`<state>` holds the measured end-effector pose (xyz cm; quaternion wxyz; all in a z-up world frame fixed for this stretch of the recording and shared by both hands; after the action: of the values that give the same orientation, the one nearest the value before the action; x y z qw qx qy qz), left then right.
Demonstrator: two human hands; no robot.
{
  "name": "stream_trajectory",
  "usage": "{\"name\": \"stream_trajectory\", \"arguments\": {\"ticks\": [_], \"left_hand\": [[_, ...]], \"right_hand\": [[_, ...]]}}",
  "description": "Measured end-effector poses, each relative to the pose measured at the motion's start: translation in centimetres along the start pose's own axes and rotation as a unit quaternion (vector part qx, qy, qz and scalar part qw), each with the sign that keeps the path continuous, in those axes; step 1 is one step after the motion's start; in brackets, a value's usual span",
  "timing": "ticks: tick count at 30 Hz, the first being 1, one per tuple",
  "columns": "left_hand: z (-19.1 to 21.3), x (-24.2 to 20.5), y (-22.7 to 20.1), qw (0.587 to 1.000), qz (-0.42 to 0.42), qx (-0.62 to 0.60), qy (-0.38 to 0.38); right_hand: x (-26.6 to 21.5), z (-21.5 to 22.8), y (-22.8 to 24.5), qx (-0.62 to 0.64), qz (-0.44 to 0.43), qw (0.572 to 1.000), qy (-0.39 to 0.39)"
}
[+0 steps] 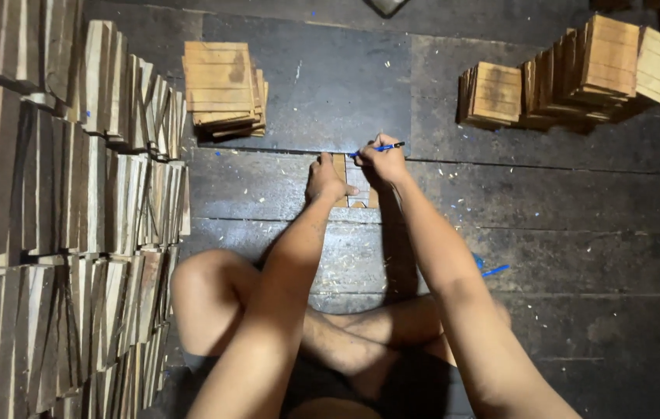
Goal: Marking small wooden blocks with a pen using a wooden jig as a guide while sitting on the floor
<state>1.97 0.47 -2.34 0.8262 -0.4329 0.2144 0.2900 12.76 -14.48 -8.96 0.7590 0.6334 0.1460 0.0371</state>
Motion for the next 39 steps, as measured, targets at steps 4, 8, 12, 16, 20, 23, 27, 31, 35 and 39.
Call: {"name": "stream_trajectory", "arguments": {"ticks": [4,8,12,16,20,23,27,31,35,39], "left_hand": [[-0.3,0.0,0.4,1.0,-0.008,-0.01,-0.001],[-0.4,0.4,0.4,1.0,-0.007,-0.018,0.003],[-0.1,-0.5,0.4,1.0,-0.005,-0.03,-0.006],[0.1,-0.8,0.2,1.0,0.0,-0.031,-0.008],[-0.4,0.1,0.7,0.999,-0.014,-0.031,-0.003],[-0.9,0.7,0.8,1.0,-0.016,-0.018,0.002],[-0.4,0.3,0.5,1.0,-0.016,-0.02,0.0],[-0.8,1.1,0.6,1.0,-0.017,-0.002,0.006],[-0.9,1.1,0.9,1.0,-0.017,-0.002,-0.001],[-0.3,0.4,0.6,1.0,-0.011,-0.024,-0.001]], "right_hand": [[1.6,1.7,0.3,-0.093,-0.006,0.995,0.038],[5.8,3.7,-1.1,-0.277,0.036,0.953,0.118],[5.1,1.9,2.9,-0.407,0.062,0.893,0.182],[3.6,0.5,3.7,-0.46,0.059,0.859,0.218],[3.9,1.0,1.8,-0.37,0.063,0.912,0.163],[5.1,0.8,-1.1,-0.289,0.047,0.948,0.125],[4.3,0.6,-1.3,-0.173,0.042,0.98,0.087],[1.2,-0.1,1.0,-0.156,0.05,0.985,0.056],[3.5,1.2,-0.9,-0.209,0.076,0.972,0.078],[6.3,1.6,0.2,-0.355,0.075,0.918,0.159]]}}
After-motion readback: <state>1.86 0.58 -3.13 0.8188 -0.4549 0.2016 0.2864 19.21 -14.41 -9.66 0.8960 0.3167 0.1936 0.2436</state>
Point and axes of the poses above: each hand's wrist, its own x-axis towards the middle knuckle, its own z-axis out of the back of the hand, y = z × x, the point moved 2 cm from there along x, towards the middle knuckle, and after that the axes turned 4 degrees about x, right-handed, at the moved point
